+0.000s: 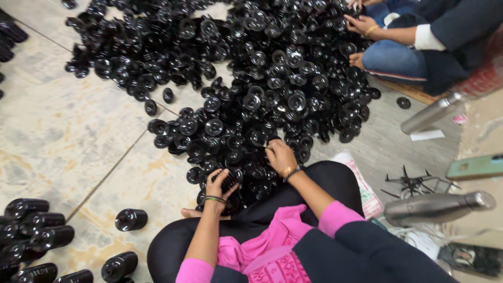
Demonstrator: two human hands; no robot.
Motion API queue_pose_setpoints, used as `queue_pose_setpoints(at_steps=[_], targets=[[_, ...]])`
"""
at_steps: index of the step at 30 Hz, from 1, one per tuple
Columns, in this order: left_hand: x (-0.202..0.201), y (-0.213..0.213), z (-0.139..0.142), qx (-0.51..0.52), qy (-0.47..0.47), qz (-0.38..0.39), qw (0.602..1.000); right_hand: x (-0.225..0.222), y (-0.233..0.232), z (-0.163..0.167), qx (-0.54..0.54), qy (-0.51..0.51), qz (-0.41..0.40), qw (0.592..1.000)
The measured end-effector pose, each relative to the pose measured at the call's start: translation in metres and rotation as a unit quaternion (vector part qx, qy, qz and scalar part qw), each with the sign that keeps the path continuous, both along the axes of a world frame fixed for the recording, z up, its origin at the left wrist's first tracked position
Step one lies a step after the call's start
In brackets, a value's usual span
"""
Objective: The person sits on the floor among large piles of black plastic components. They pick up a ribbed cylindrical part and a round base part, press or twist the two pieces together by hand, and set the joined assembly onto a pile, repeating this with one part at a time.
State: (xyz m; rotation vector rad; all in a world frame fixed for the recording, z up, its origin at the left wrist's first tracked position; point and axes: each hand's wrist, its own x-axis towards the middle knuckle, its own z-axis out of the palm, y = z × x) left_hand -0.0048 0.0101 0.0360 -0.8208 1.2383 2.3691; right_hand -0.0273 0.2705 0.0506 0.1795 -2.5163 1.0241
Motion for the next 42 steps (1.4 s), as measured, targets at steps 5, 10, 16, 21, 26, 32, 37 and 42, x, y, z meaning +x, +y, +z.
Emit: queue_pose_setpoints(at_steps=[5,10,16,21,26,32,37,42], targets=[[0.004,-0.002,0.005,0.053,0.016,-0.042,0.998,0.037,-0.086,0.016,-0.138,-0.046,0.116,0.983],[0.007,-0.01,0.008,0.073,0.029,-0.026,0.997,0.016,-0.081,0.013,-0.098,-0.126,0.312,0.936],[0.007,-0.003,0.011,0.068,0.043,-0.064,0.995,-0.008,-0.033,-0.002,-0.23,-0.279,0.338,0.869],[0.01,-0.002,0.012,0.066,0.065,-0.061,0.994,0.001,-0.037,-0.017,-0.351,-0.385,0.221,0.825],[0.009,-0.002,0.014,-0.019,0.097,-0.054,0.994,0.006,-0.044,-0.021,-0.323,-0.326,0.188,0.868],[0.008,-0.003,0.013,-0.009,0.085,-0.067,0.994,0.005,-0.033,-0.017,-0.305,-0.306,0.221,0.874],[0.014,0.003,0.005,-0.163,0.247,-0.14,0.945,0.011,-0.025,-0.03,-0.373,-0.397,0.169,0.821],[0.015,0.004,0.005,-0.124,0.246,-0.116,0.954,0.018,-0.028,-0.034,-0.423,-0.387,0.151,0.805]])
